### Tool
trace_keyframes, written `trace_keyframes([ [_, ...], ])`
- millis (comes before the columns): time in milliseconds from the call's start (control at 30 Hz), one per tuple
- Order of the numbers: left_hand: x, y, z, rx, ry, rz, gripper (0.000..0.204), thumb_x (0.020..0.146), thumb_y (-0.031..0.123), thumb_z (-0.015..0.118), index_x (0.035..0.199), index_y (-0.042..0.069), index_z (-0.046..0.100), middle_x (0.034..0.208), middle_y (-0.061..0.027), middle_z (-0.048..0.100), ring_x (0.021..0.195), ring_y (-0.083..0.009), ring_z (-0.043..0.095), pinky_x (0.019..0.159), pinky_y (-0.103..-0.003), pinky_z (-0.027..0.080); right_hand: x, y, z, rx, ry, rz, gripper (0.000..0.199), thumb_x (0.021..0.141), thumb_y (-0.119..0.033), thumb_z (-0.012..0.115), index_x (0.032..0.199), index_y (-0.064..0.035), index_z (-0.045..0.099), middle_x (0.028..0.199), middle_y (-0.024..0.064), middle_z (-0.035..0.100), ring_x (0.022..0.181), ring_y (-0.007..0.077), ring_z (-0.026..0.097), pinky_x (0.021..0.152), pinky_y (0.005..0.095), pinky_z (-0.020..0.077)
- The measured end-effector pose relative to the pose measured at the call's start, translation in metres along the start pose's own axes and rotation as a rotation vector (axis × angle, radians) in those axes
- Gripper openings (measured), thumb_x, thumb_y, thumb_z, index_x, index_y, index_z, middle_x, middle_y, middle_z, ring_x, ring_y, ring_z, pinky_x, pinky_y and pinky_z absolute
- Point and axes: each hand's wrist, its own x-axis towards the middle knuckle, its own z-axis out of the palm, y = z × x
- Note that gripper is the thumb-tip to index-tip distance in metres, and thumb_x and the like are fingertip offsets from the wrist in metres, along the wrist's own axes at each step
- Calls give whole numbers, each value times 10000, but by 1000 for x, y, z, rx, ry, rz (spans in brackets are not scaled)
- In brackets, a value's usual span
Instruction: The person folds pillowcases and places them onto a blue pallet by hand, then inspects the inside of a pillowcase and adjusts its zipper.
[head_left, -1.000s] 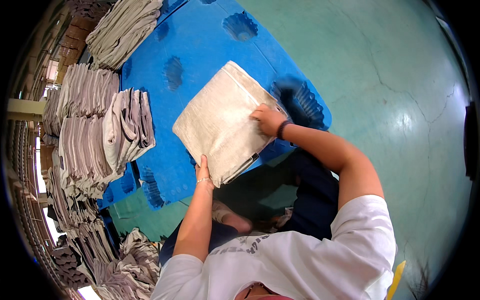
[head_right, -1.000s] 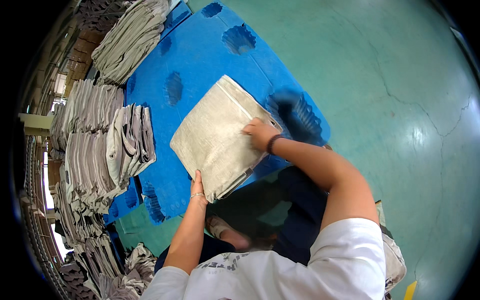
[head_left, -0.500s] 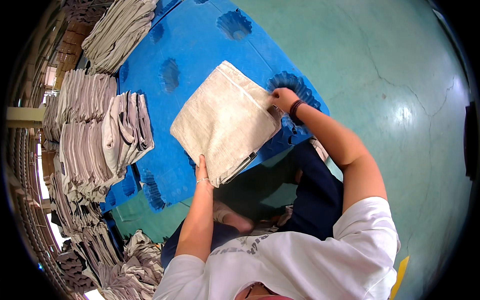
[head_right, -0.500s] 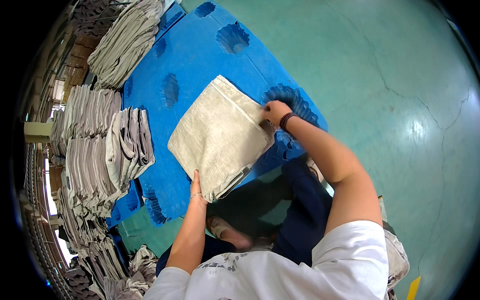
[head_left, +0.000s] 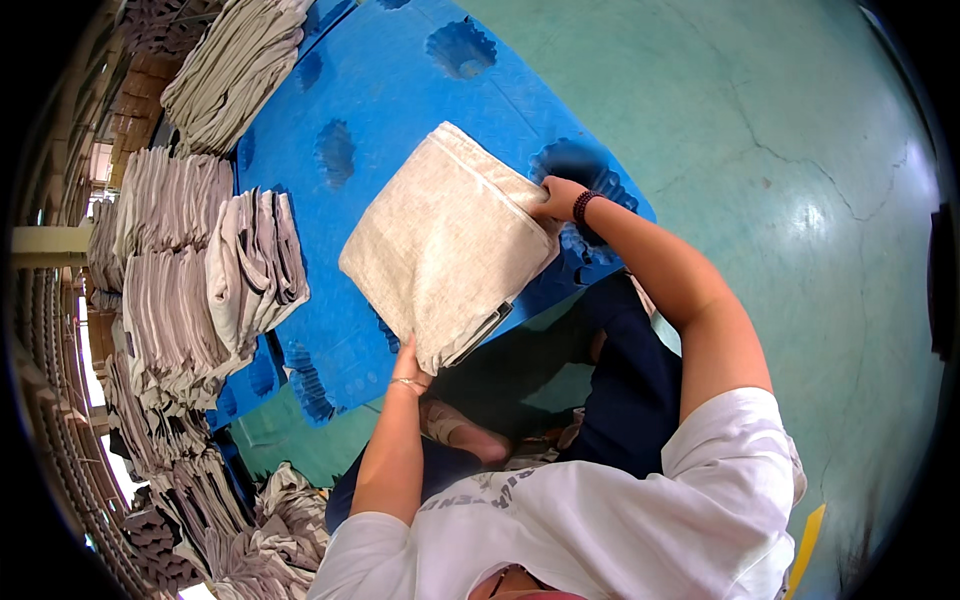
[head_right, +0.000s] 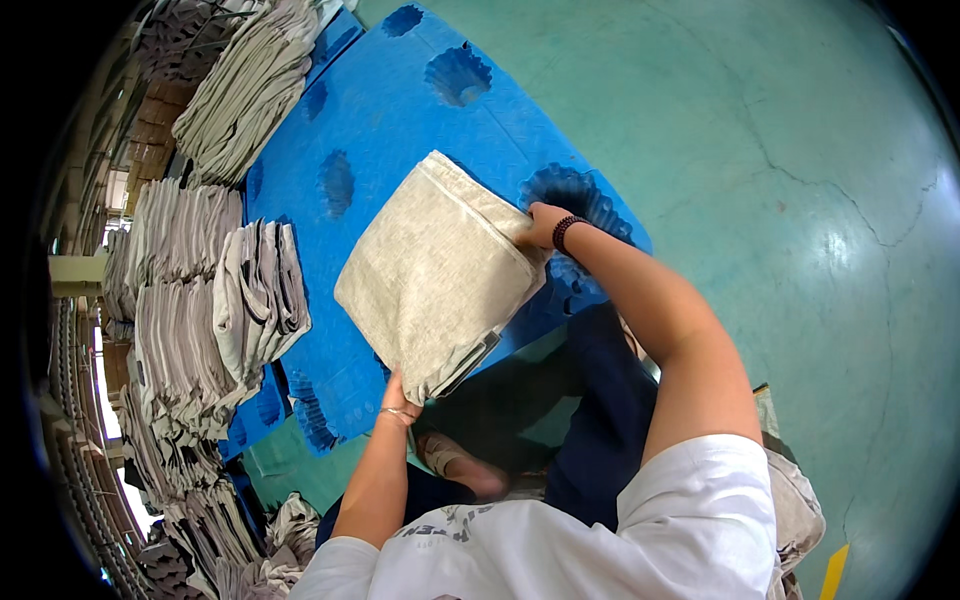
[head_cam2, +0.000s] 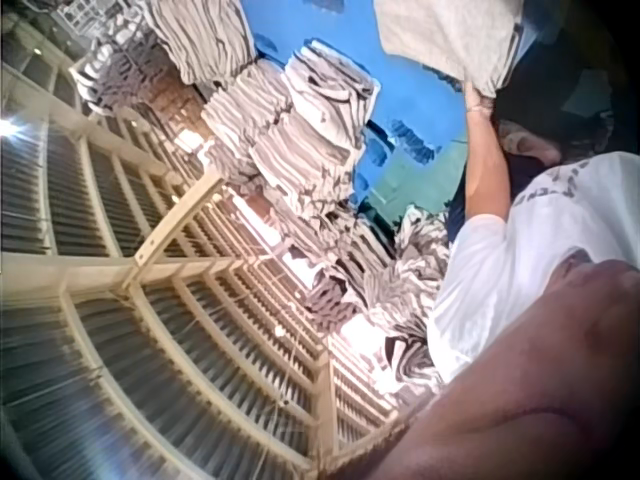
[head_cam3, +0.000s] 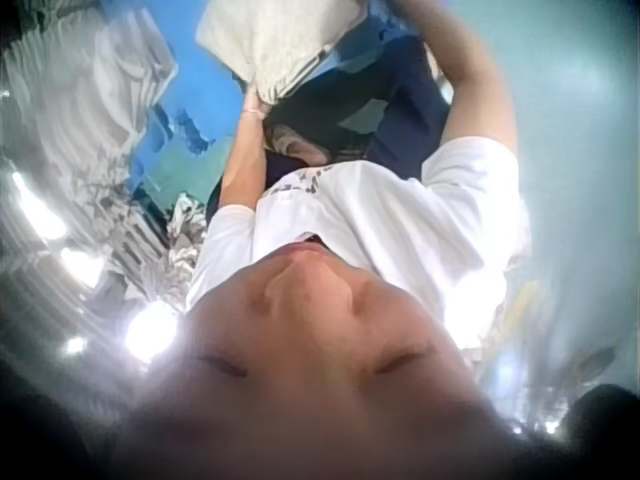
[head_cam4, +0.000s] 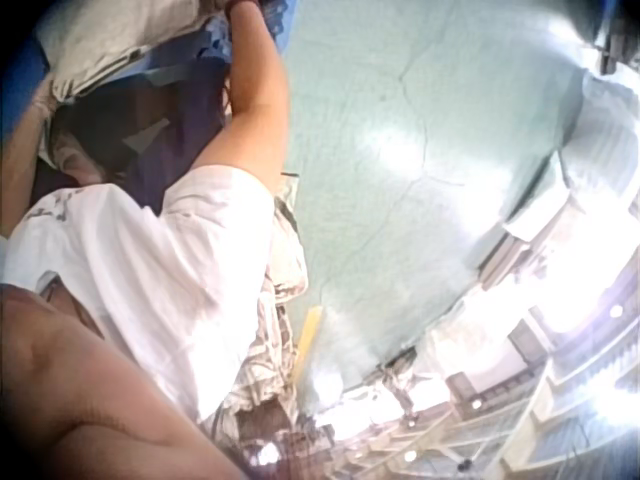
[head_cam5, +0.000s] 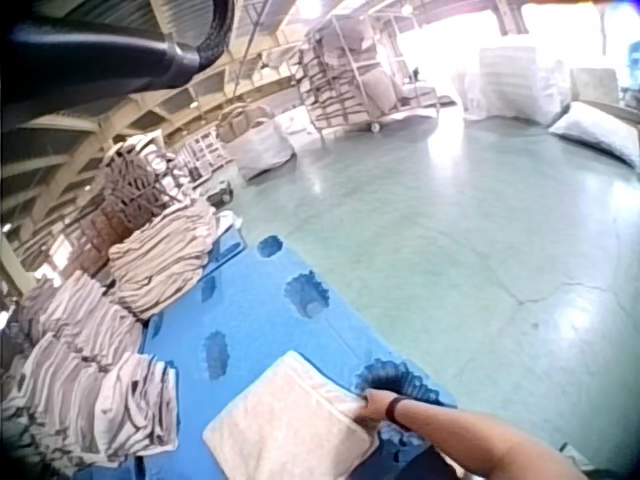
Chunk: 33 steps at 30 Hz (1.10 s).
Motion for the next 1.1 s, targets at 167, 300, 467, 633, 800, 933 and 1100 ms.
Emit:
trace_keyframes([
  [167,-13,1,12,242,125,8,510,759,211,569,1182,23,354,1154,-113,450,1031,-256,461,865,-387,385,-11,-4,12,-2,51,2,596,620,-400,648,994,12,434,936,220,547,894,317,535,747,363,425],
  [300,-4,7,-10,119,218,-181,452,706,164,602,1089,-2,430,1026,-124,523,900,-255,539,748,-381,464,-22,3,32,19,31,-7,506,656,-313,618,1012,-27,398,922,217,547,901,348,519,755,376,415],
  [467,-31,2,14,-18,162,-234,361,711,164,600,1024,16,500,955,-102,563,873,-235,552,719,-359,462,-27,27,47,207,184,-90,384,700,-159,577,1018,-38,400,908,210,537,892,334,520,763,361,402],
  [633,-47,24,58,-257,95,-147,277,742,139,567,957,-33,536,936,-121,575,859,-227,562,773,-362,442,-26,40,36,724,143,-160,200,693,-25,583,855,-31,467,786,55,529,704,106,483,617,255,420],
  [800,-146,65,81,-323,149,-106,280,773,134,526,1005,-23,519,974,-122,570,881,-215,558,782,-360,441,-103,-65,-3,1294,-240,-97,311,801,-157,472,1079,-21,455,1013,102,535,903,212,537,752,325,447],
  [933,-185,91,64,-405,82,-97,273,776,154,497,1003,5,529,989,-119,569,904,-213,553,815,-358,430,-128,-97,-14,1132,-276,-102,362,775,-161,513,1102,-30,429,1019,103,531,910,209,535,765,344,445],
  [1100,-202,153,74,-416,36,196,271,769,134,501,1014,22,526,961,-116,577,867,-214,566,785,-375,453,-93,-158,-11,1257,-354,-12,177,813,-152,470,972,-76,477,714,1,544,464,58,468,309,167,328],
])
